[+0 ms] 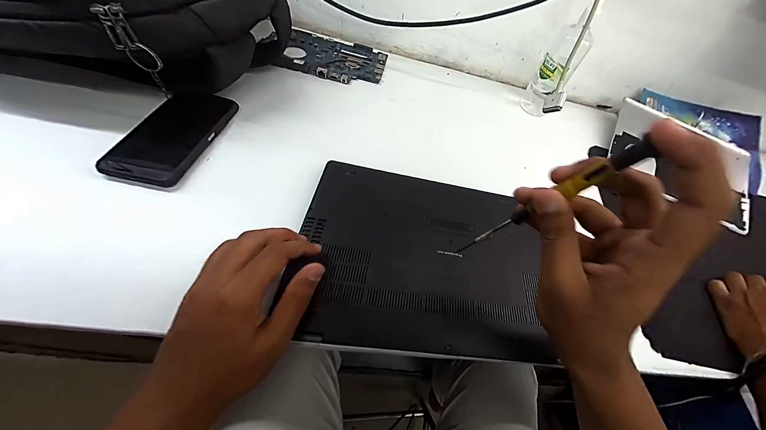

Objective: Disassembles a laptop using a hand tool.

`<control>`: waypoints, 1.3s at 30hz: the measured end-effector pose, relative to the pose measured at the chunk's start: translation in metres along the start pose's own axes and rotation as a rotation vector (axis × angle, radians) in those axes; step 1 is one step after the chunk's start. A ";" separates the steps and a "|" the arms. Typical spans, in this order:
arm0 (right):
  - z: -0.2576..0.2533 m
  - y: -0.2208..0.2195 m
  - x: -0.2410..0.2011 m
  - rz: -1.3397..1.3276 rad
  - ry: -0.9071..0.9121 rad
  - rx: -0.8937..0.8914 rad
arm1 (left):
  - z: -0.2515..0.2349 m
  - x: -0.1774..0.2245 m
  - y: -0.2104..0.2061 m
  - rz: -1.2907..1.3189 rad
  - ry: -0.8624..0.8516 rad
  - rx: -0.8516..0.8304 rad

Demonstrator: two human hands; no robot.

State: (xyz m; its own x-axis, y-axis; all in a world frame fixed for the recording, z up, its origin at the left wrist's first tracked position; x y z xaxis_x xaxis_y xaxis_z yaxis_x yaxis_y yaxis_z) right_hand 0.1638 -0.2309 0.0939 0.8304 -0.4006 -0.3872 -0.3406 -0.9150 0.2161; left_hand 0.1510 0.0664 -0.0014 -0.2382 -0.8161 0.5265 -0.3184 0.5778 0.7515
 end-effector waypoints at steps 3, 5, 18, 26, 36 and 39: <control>-0.005 -0.017 0.015 -0.012 -0.039 -0.062 | -0.013 -0.009 -0.010 0.074 0.003 -0.005; -0.007 -0.020 0.017 -0.003 -0.035 -0.079 | -0.013 -0.012 -0.011 0.104 0.026 -0.010; -0.025 -0.022 0.040 0.096 -0.017 -0.069 | -0.009 -0.012 -0.011 0.097 0.031 -0.004; -0.036 -0.025 0.033 0.215 -0.048 -0.095 | -0.008 -0.011 -0.011 0.095 0.034 0.009; -0.029 -0.023 0.020 0.166 -0.015 -0.103 | -0.008 -0.010 -0.010 0.080 0.033 0.012; -0.028 -0.025 0.027 -0.033 -0.085 -0.163 | -0.007 -0.009 -0.010 0.082 0.039 0.005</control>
State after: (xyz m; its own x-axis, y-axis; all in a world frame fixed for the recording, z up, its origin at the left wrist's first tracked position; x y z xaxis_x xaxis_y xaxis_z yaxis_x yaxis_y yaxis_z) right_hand 0.2074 -0.2175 0.1029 0.7972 -0.3798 -0.4692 -0.2324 -0.9105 0.3421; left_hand 0.1631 0.0677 -0.0104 -0.2278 -0.7657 0.6015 -0.3038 0.6428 0.7032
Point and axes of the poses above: each hand's wrist, its own z-axis away from the middle knuckle, its own y-axis out of the back of the hand, x = y × z, the point moved 5 cm from there along -z, towards the middle knuckle, and after that the axes turned 12 degrees about y, right-handed, at the moved point
